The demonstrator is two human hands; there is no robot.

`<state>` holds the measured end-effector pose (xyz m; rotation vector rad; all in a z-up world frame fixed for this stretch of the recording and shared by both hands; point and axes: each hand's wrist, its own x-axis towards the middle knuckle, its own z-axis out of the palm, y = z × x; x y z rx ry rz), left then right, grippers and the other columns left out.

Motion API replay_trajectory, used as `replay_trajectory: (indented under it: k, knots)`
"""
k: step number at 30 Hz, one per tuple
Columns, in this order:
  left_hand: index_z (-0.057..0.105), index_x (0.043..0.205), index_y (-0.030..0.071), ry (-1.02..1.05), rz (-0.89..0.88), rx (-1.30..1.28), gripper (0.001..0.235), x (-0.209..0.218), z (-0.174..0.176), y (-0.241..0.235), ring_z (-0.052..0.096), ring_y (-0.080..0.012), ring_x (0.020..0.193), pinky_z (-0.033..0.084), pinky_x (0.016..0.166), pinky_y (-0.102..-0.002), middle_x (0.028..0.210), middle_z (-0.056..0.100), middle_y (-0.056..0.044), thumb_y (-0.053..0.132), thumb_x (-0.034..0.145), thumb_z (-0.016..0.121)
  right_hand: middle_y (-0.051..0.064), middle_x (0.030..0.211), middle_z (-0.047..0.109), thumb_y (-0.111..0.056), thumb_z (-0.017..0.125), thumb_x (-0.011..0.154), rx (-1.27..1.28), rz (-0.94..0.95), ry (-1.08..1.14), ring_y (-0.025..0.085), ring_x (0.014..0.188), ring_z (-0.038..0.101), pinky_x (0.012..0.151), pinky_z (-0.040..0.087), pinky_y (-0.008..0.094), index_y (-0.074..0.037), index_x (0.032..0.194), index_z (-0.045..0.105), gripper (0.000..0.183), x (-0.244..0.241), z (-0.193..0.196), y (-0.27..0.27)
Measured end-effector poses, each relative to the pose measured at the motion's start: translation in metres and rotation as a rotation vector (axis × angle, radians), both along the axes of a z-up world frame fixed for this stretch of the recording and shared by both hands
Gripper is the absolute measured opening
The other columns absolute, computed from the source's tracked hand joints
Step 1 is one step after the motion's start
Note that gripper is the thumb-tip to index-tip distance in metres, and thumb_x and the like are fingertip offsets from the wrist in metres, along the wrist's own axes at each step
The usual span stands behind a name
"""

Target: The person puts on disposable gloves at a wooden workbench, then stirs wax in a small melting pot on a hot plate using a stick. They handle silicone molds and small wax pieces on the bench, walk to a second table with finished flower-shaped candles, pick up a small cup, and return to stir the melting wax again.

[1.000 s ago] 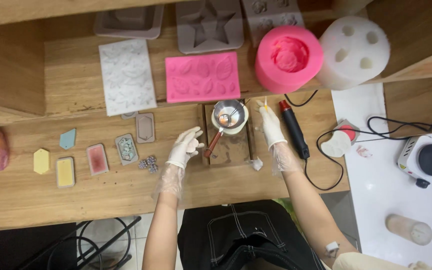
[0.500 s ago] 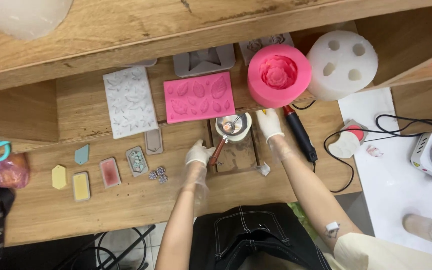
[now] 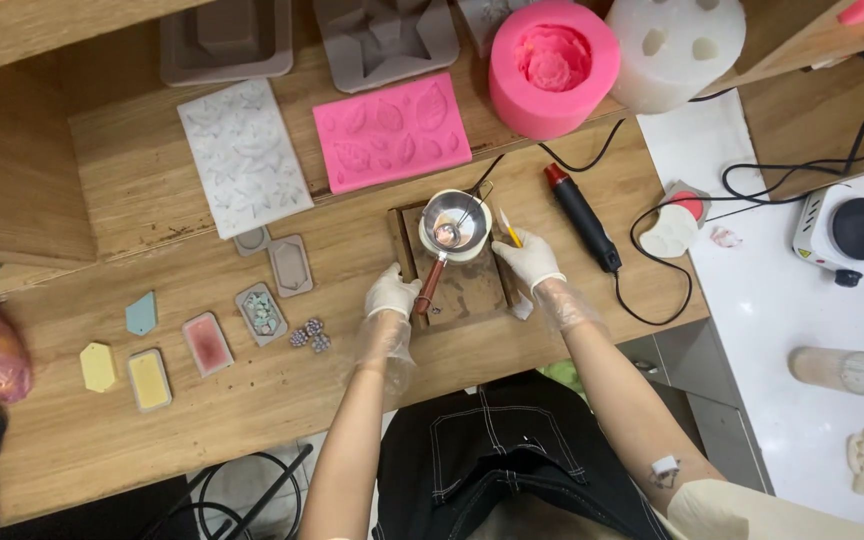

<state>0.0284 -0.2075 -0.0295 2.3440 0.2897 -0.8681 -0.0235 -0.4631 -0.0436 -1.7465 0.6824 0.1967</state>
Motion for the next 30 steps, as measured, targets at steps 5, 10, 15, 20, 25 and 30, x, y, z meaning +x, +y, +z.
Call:
replay_trajectory:
  k: [5,10,15,20,25,30]
  knots:
    - [0.056,0.139,0.015,-0.112,-0.005,0.016,0.066,-0.015,-0.042,0.010,0.067,-0.0321,0.111,0.053,0.093,-0.041,0.121,0.069,-0.014,0.036,0.081,0.081,0.009,0.111,0.077,-0.019,0.073,0.091,-0.006,-0.049,0.078,0.014,0.096,0.069,0.088,0.053,0.031,-0.005,0.130,0.068,0.042,-0.022,0.029,0.015]
    - [0.066,0.129,0.018,-0.075,-0.028,-0.003,0.050,-0.041,-0.005,0.012,0.072,-0.0317,0.104,0.056,0.091,-0.042,0.109,0.076,-0.012,0.034,0.084,0.077,0.008,0.110,0.077,-0.018,0.072,0.091,0.065,-0.098,0.038,0.013,0.095,0.070,0.086,0.055,0.029,-0.003,0.128,0.069,0.040,-0.045,0.016,0.019]
    - [0.070,0.126,0.019,-0.036,-0.021,-0.041,0.044,-0.065,-0.005,0.015,0.074,-0.0309,0.103,0.056,0.091,-0.041,0.107,0.079,-0.011,0.033,0.085,0.074,0.007,0.106,0.078,-0.018,0.073,0.091,0.033,-0.097,0.040,0.012,0.092,0.070,0.084,0.055,0.028,-0.003,0.126,0.071,0.038,-0.067,0.009,0.022]
    - [0.060,0.136,0.013,-0.114,-0.006,-0.055,0.062,-0.085,-0.028,0.022,0.071,-0.0332,0.105,0.055,0.091,-0.043,0.112,0.074,-0.014,0.035,0.082,0.079,0.008,0.106,0.077,-0.020,0.074,0.091,-0.005,-0.149,0.066,0.014,0.091,0.069,0.084,0.055,0.030,-0.003,0.129,0.069,0.042,-0.082,0.004,0.028]
    - [0.051,0.145,0.015,-0.087,-0.136,0.104,0.073,-0.092,-0.001,0.022,0.070,-0.0352,0.105,0.056,0.090,-0.045,0.116,0.071,-0.014,0.041,0.082,0.080,0.014,0.122,0.070,-0.020,0.071,0.095,-0.310,-0.093,-0.078,0.018,0.108,0.064,0.094,0.049,0.031,-0.002,0.133,0.066,0.042,-0.096,0.027,0.039]
    - [0.022,0.166,0.011,-0.203,-0.411,0.170,0.102,-0.071,0.054,0.024,0.074,-0.0294,0.098,0.060,0.085,-0.039,0.114,0.070,-0.015,0.043,0.087,0.078,0.009,0.131,0.067,-0.019,0.063,0.099,-0.159,-0.085,-0.232,0.016,0.120,0.063,0.103,0.047,0.029,-0.005,0.138,0.064,0.041,-0.091,0.021,0.028]
